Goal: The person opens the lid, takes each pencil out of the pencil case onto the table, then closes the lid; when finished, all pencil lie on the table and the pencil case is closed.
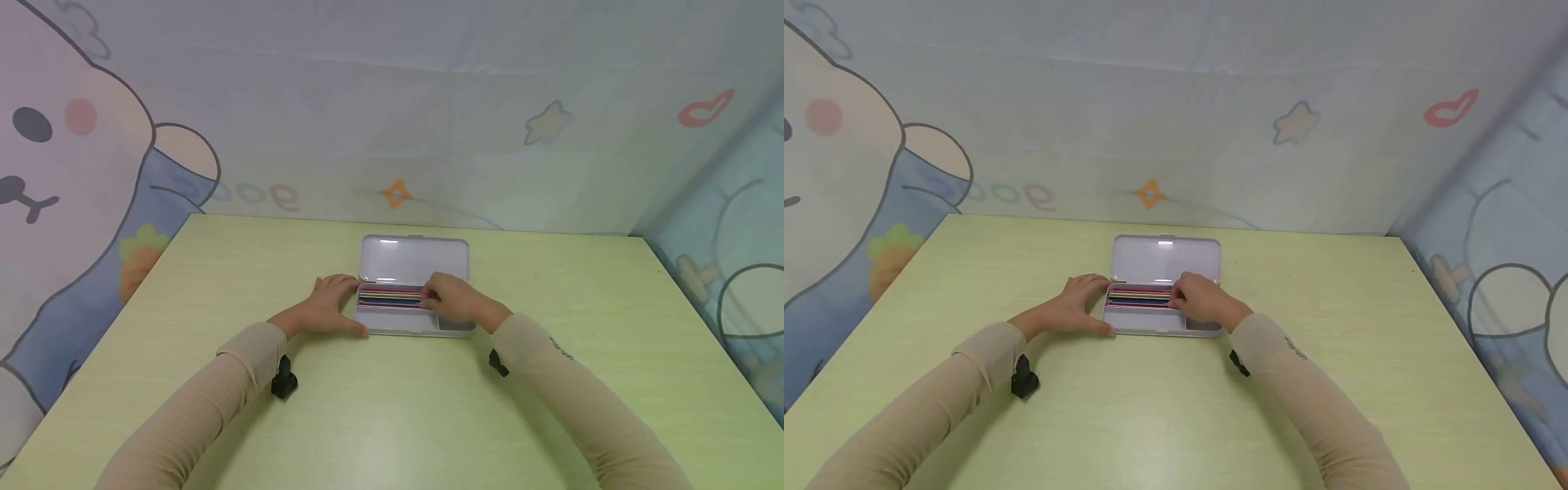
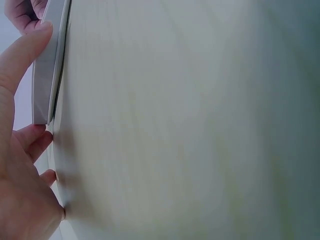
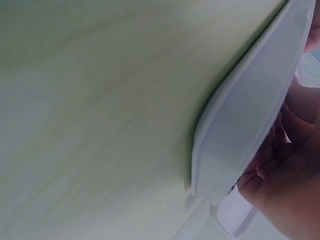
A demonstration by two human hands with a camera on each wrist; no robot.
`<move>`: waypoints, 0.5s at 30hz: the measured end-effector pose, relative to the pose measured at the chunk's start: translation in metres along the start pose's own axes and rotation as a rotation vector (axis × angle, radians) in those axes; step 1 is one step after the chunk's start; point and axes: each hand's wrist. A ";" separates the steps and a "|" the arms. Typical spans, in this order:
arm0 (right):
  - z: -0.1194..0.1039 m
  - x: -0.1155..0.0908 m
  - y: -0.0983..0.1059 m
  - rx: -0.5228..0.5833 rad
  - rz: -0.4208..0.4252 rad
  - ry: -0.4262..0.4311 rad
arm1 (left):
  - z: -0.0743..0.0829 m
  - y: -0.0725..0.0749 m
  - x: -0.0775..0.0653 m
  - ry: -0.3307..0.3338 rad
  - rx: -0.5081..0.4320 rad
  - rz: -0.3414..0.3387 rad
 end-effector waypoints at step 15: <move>0.002 -0.001 0.000 0.088 -0.011 -0.065 | -0.001 0.001 0.000 0.007 0.002 -0.014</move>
Point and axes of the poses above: each hand's wrist, its own x-axis towards the middle knuckle, its own y-axis out of the back of the hand, z = x × y, and after that the axes turned 15 degrees about z, right-handed
